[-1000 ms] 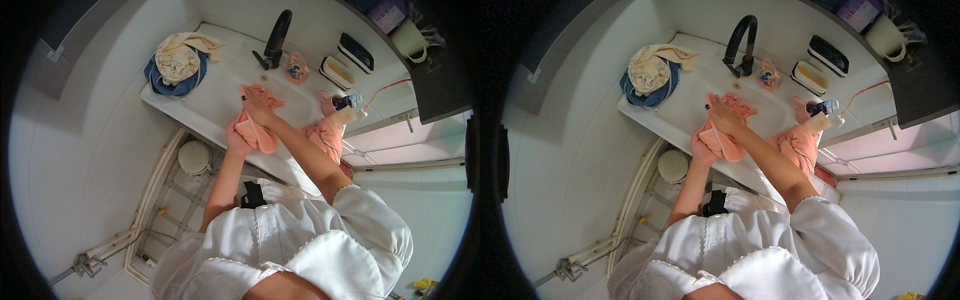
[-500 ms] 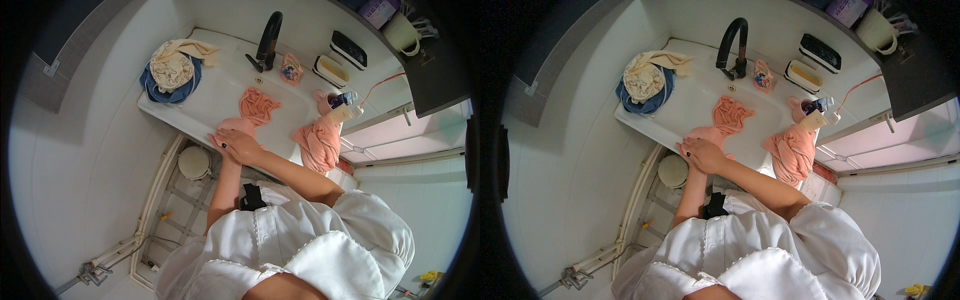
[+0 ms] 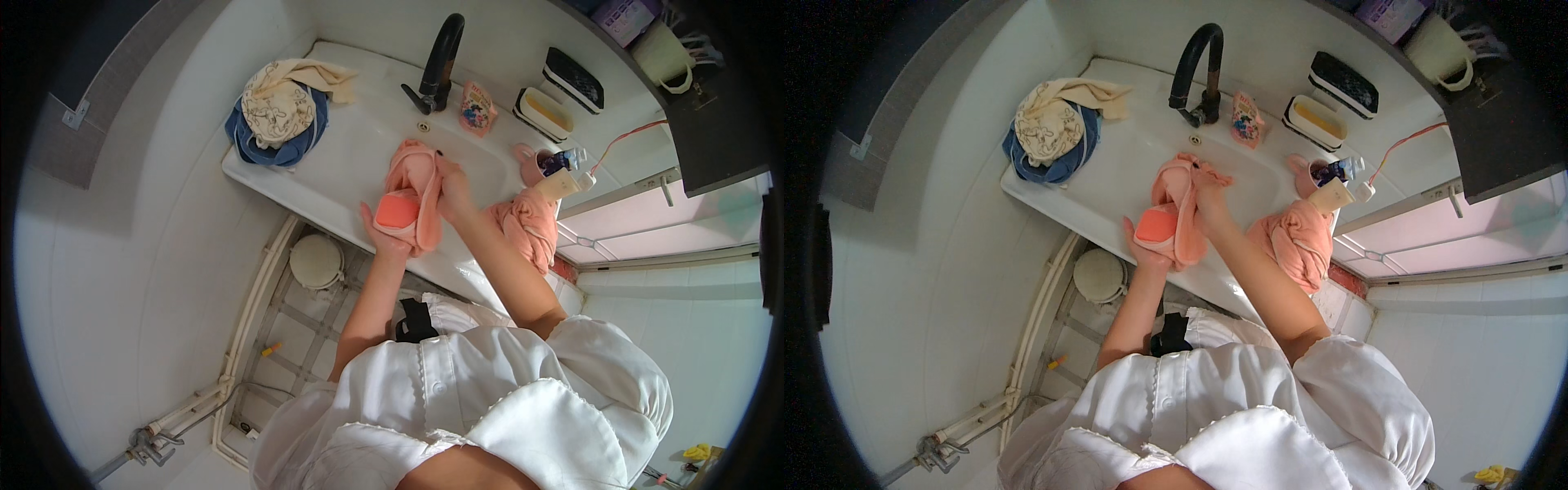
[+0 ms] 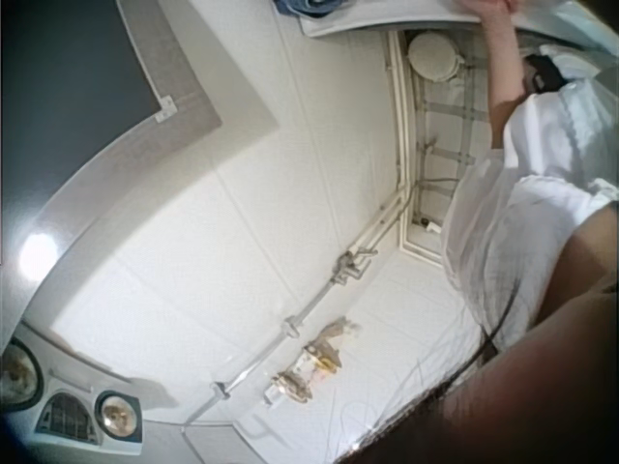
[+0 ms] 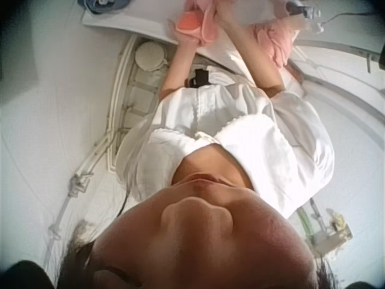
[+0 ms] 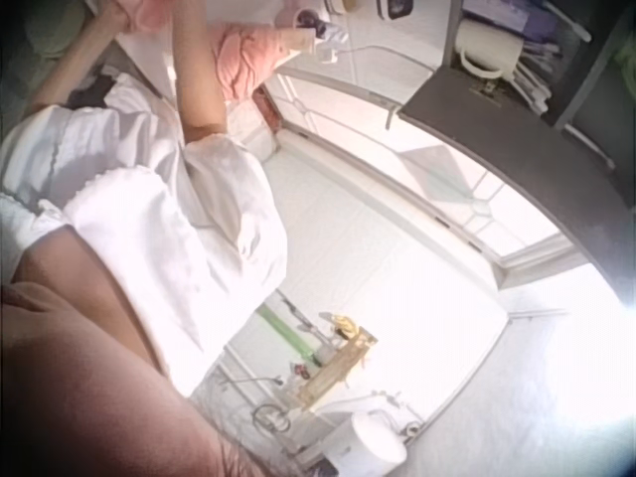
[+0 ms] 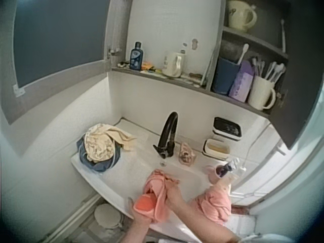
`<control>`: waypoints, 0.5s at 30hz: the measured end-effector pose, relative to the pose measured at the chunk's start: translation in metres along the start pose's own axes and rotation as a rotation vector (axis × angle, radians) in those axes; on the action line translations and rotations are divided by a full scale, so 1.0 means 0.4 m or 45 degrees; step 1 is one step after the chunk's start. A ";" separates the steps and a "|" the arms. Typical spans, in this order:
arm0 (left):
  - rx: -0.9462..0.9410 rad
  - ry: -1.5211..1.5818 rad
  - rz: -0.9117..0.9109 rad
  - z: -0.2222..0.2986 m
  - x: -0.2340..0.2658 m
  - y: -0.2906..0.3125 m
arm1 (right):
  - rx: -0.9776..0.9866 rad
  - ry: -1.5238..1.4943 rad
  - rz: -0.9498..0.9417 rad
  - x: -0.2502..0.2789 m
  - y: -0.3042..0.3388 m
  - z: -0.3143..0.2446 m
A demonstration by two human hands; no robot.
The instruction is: The person washes pink fabric items in a sink by hand, rinsing them under running water and wringing them out.
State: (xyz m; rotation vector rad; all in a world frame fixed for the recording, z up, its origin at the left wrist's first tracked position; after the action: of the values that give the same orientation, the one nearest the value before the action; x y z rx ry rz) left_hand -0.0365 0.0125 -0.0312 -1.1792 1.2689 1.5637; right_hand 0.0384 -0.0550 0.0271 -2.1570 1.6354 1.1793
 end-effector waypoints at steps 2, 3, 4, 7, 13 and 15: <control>0.028 0.003 0.002 -0.003 0.010 -0.007 | 0.017 0.142 0.025 0.000 -0.004 -0.033; 0.034 0.008 0.005 -0.002 0.023 -0.011 | 0.031 0.214 -0.027 -0.010 0.000 -0.040; 0.017 0.020 0.057 0.003 0.041 -0.017 | 0.045 0.285 -0.080 -0.022 0.008 -0.045; -0.031 -0.002 0.169 0.015 0.043 -0.021 | 0.235 0.791 -0.549 -0.069 0.059 -0.024; 0.029 -0.124 -0.007 0.077 0.038 -0.007 | 0.097 1.792 -1.257 -0.089 0.193 0.063; 0.064 -0.080 -0.082 0.060 0.020 -0.009 | 0.333 1.728 -0.911 -0.075 0.169 0.031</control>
State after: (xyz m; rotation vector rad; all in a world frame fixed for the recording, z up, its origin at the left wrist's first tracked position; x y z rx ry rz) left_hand -0.0396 0.0371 -0.0380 -1.1198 1.2112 1.5018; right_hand -0.0290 -0.0513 0.0598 -3.0252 0.8558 -0.8399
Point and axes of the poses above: each hand's wrist, its own y-axis away from the middle knuckle, its own x-axis out of the back of the hand, z = x × y, the point moved 5 cm from there along -y, towards the middle knuckle, and after that the axes turned 1 degree about -y, right-handed, at the moved point
